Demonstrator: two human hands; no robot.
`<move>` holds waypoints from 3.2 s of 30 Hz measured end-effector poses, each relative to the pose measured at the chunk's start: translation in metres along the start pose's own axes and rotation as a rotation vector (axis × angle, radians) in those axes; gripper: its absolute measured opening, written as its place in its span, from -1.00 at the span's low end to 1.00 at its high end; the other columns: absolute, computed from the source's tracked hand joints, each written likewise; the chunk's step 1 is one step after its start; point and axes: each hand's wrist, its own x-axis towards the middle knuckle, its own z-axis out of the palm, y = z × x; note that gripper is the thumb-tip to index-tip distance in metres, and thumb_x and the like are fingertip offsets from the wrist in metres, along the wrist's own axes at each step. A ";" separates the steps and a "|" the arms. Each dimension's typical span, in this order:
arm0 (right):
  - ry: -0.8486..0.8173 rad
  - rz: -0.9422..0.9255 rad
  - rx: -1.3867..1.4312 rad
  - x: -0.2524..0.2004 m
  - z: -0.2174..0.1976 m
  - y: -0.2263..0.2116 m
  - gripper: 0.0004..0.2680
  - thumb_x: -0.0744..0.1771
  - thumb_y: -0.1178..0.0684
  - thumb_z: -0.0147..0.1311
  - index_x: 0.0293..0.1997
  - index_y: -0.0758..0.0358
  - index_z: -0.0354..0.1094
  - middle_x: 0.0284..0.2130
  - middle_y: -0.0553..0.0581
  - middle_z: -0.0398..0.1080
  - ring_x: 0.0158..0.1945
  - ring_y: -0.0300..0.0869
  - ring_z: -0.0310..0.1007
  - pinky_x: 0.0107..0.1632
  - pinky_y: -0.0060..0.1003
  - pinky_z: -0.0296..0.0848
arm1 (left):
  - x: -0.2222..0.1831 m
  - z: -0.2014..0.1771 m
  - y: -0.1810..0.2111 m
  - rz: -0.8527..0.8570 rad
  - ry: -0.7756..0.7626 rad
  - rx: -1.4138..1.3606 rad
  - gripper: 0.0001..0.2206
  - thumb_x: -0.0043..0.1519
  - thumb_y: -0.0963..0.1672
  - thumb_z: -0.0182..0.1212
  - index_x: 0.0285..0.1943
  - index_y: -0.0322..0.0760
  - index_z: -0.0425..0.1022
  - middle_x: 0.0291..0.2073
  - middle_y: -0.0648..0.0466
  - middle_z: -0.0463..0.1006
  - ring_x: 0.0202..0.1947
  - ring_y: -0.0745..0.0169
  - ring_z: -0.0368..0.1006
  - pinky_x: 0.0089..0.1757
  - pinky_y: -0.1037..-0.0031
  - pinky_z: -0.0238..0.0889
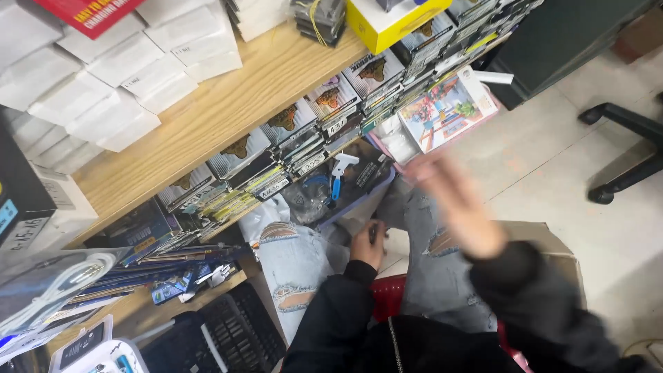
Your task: The person picks up mobile phone screen protector boxes and white envelopes from a shelf and a cardboard box, handles them by hand one by one, and places them onto their lap while sitting in a repair workspace.
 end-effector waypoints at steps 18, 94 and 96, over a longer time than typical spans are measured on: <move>-0.178 0.075 -0.568 0.008 0.029 0.109 -0.83 0.37 -0.01 0.14 -0.15 0.31 0.41 -0.47 0.29 0.52 -0.32 0.21 0.60 -0.28 0.05 0.51 | -0.010 -0.017 0.005 0.379 0.028 -0.703 -0.43 0.42 0.11 -0.24 0.54 -0.20 0.06 0.32 -0.27 0.26 0.45 -0.27 0.02 0.28 -0.23 -0.05; -1.009 -0.053 -0.613 -0.004 0.157 0.176 -0.73 0.42 -0.13 -0.06 0.23 0.07 0.33 -0.16 0.21 0.52 -0.16 0.03 0.63 -0.15 -0.07 0.63 | -0.111 -0.277 -0.037 0.302 1.149 -0.793 -0.42 0.29 0.25 0.02 -0.24 -0.28 0.58 -0.42 -0.09 0.63 -0.60 0.23 0.54 -0.67 0.65 -0.03; -1.005 -0.035 -0.624 -0.002 0.157 0.182 -0.73 0.42 -0.13 -0.07 0.24 0.04 0.32 -0.16 0.18 0.52 -0.16 0.01 0.64 -0.16 -0.09 0.64 | -0.111 -0.277 -0.033 0.310 1.169 -0.802 -0.49 0.31 0.18 0.03 -0.28 -0.27 0.57 -0.46 -0.09 0.62 -0.63 0.23 0.52 -0.66 0.64 -0.06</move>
